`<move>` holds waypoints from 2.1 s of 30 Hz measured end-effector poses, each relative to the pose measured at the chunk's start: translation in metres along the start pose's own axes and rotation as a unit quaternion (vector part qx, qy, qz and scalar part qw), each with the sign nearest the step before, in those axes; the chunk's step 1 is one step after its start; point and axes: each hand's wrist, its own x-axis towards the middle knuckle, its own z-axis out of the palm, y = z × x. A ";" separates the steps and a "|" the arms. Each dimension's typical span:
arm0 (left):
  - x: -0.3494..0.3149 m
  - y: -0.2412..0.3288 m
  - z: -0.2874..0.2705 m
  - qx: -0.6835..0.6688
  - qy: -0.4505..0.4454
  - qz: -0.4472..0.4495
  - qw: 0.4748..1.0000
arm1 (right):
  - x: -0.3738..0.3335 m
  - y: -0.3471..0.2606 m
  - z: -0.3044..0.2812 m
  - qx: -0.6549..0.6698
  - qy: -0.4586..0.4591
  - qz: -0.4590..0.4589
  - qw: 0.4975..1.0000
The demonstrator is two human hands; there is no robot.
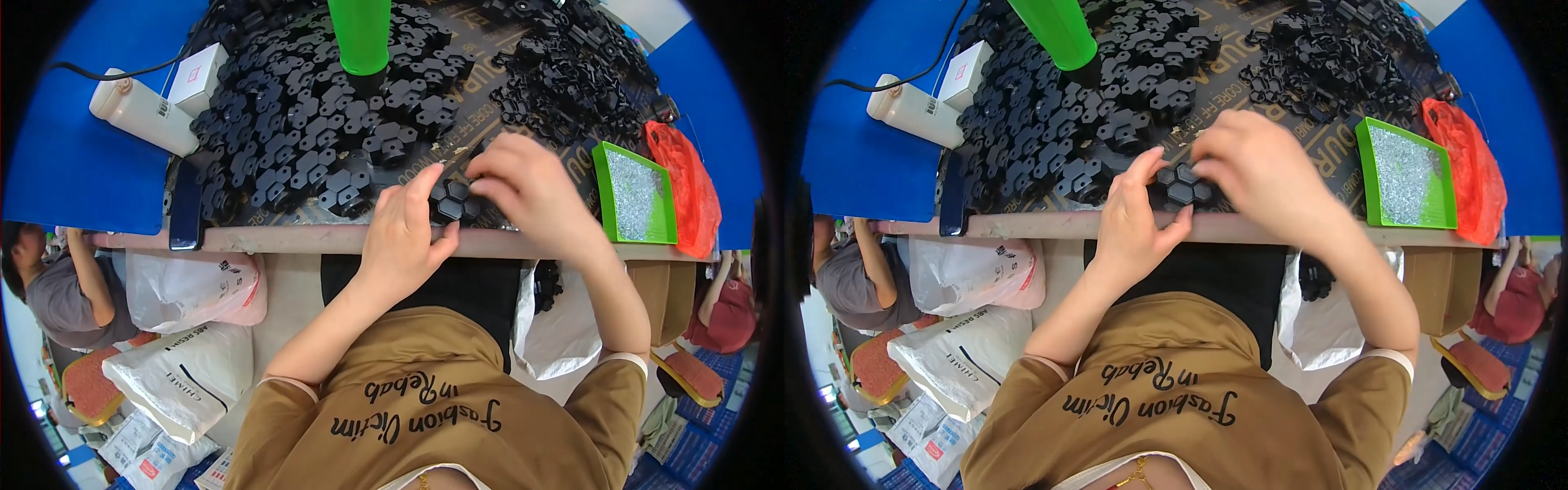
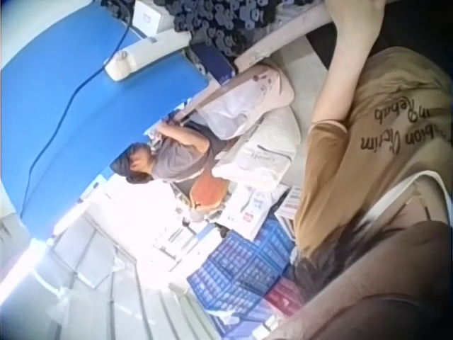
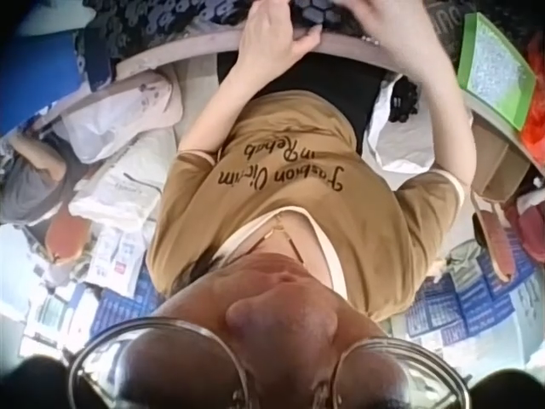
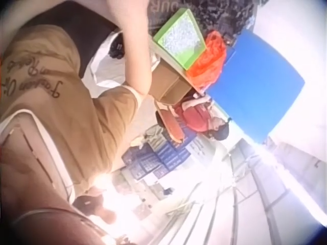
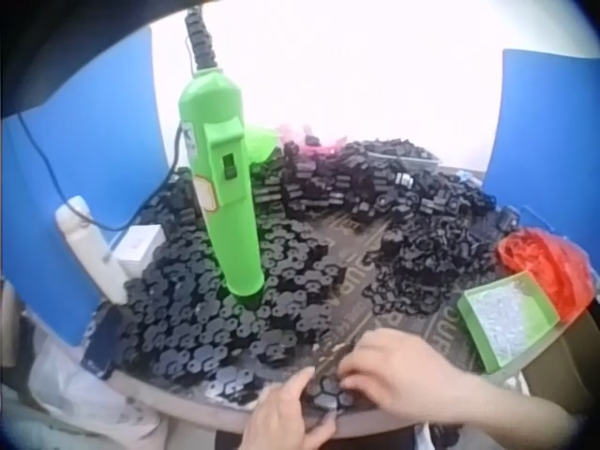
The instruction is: Assembling small black plastic components by placing them together and driving screws with an electric screwdriver.
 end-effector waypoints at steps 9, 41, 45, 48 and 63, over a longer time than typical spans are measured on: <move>-0.002 0.004 0.001 0.002 -0.012 -0.025 1.000 | -0.010 -0.026 0.023 -0.082 0.007 0.060 0.995; -0.012 0.030 -0.044 -0.559 -0.213 -0.350 0.721 | -0.081 -0.065 0.034 -0.006 0.115 -0.044 0.992; -0.004 0.025 -0.052 -0.504 -0.243 -0.301 0.772 | -0.071 -0.073 0.022 0.033 0.126 -0.006 0.991; 0.007 0.019 -0.058 -0.493 -0.319 -0.392 0.708 | -0.069 -0.071 0.025 0.009 0.132 -0.015 0.991; 0.008 0.009 -0.012 -0.078 -0.072 -0.080 0.991 | -0.044 -0.037 0.037 0.229 0.233 0.194 0.925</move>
